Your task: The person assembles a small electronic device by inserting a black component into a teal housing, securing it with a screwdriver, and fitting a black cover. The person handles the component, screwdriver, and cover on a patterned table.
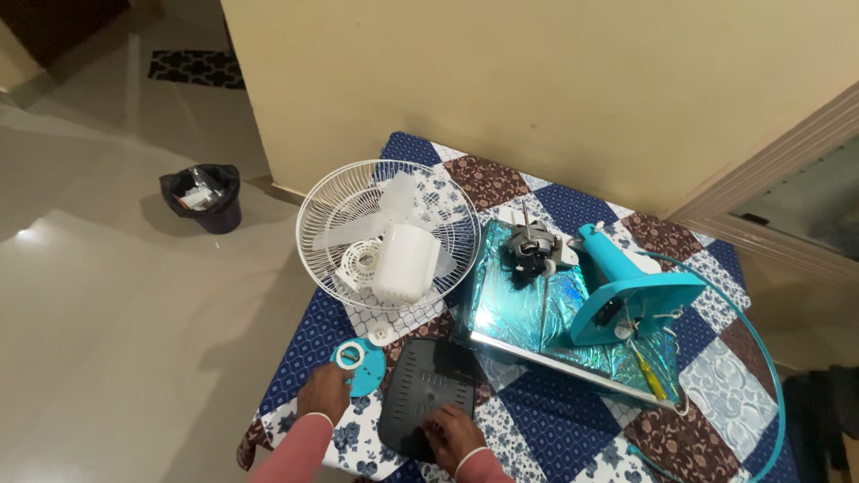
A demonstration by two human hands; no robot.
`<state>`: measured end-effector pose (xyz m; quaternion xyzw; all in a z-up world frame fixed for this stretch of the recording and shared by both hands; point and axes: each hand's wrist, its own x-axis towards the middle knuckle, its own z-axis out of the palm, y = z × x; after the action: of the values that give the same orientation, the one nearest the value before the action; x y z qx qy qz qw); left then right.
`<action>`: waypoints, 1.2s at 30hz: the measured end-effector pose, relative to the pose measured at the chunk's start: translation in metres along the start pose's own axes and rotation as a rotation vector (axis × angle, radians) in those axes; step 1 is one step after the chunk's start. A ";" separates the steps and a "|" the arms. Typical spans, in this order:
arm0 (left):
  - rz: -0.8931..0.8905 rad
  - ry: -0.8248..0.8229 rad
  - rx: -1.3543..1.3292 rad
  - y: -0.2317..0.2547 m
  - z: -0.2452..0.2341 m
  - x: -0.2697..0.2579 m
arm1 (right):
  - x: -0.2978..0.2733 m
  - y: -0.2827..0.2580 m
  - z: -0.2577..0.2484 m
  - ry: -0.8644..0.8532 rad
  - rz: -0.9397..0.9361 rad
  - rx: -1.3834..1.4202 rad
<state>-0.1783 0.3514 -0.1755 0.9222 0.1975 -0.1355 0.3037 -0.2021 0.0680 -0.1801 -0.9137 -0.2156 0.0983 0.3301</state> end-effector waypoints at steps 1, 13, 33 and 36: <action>0.035 0.018 0.005 -0.001 0.005 0.003 | -0.002 0.001 -0.001 0.005 -0.007 0.005; 0.068 0.039 -0.173 -0.020 0.018 0.015 | -0.010 -0.001 -0.007 -0.164 0.174 0.077; -0.017 0.095 -0.185 -0.022 0.018 0.028 | -0.007 0.028 0.006 -0.268 0.259 0.031; -0.074 0.077 -0.274 -0.019 0.013 0.029 | -0.006 0.033 0.008 -0.300 0.266 0.023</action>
<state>-0.1625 0.3661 -0.2063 0.8688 0.2597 -0.0828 0.4134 -0.1991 0.0465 -0.2071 -0.9054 -0.1386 0.2786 0.2889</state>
